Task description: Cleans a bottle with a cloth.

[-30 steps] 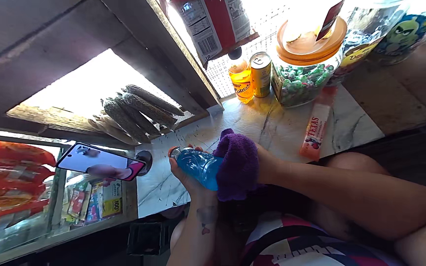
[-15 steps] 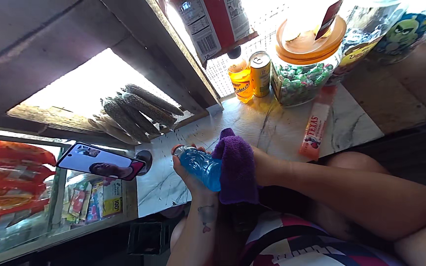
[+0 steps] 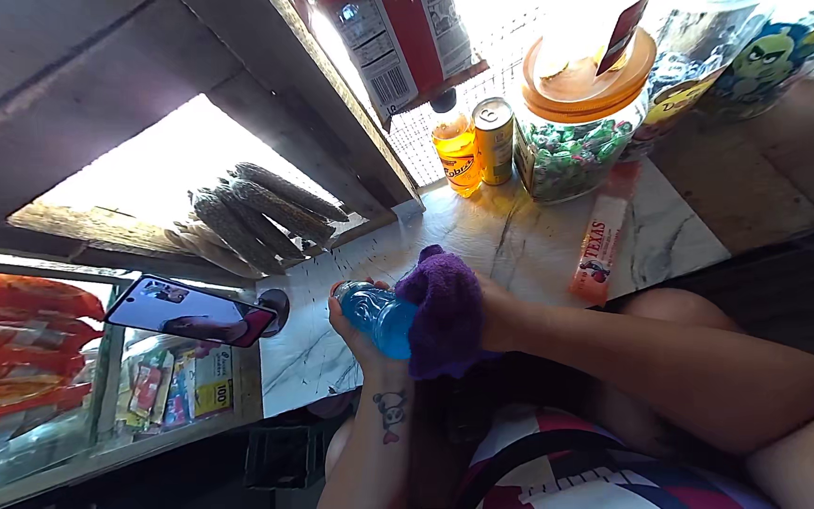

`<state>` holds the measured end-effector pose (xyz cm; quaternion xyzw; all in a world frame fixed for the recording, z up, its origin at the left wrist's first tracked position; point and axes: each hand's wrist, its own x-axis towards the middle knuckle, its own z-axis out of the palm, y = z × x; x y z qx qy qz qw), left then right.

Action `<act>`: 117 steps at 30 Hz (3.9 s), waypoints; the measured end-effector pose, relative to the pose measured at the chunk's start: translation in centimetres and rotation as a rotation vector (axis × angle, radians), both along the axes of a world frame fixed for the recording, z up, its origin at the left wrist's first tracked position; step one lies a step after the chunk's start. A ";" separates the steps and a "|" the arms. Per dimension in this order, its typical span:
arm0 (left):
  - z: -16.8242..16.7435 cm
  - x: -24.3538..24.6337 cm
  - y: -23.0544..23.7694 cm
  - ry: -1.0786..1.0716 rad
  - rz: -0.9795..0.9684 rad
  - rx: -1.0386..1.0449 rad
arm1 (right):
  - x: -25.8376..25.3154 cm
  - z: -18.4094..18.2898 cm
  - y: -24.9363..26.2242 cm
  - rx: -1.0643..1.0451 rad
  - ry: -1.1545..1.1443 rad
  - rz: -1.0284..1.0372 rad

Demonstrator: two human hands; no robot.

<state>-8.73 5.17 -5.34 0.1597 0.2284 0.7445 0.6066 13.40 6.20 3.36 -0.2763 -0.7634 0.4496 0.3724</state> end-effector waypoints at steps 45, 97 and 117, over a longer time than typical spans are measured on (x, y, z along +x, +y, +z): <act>7.1 4.8 -1.2 0.283 0.335 -0.102 | -1.1 0.7 -1.5 -0.614 0.270 -0.048; 4.3 8.0 -4.5 1.403 0.167 0.347 | 1.7 3.9 -1.9 0.202 0.182 0.056; 5.3 7.6 -4.0 1.376 0.227 0.504 | 2.6 7.1 -1.1 -0.528 0.180 0.080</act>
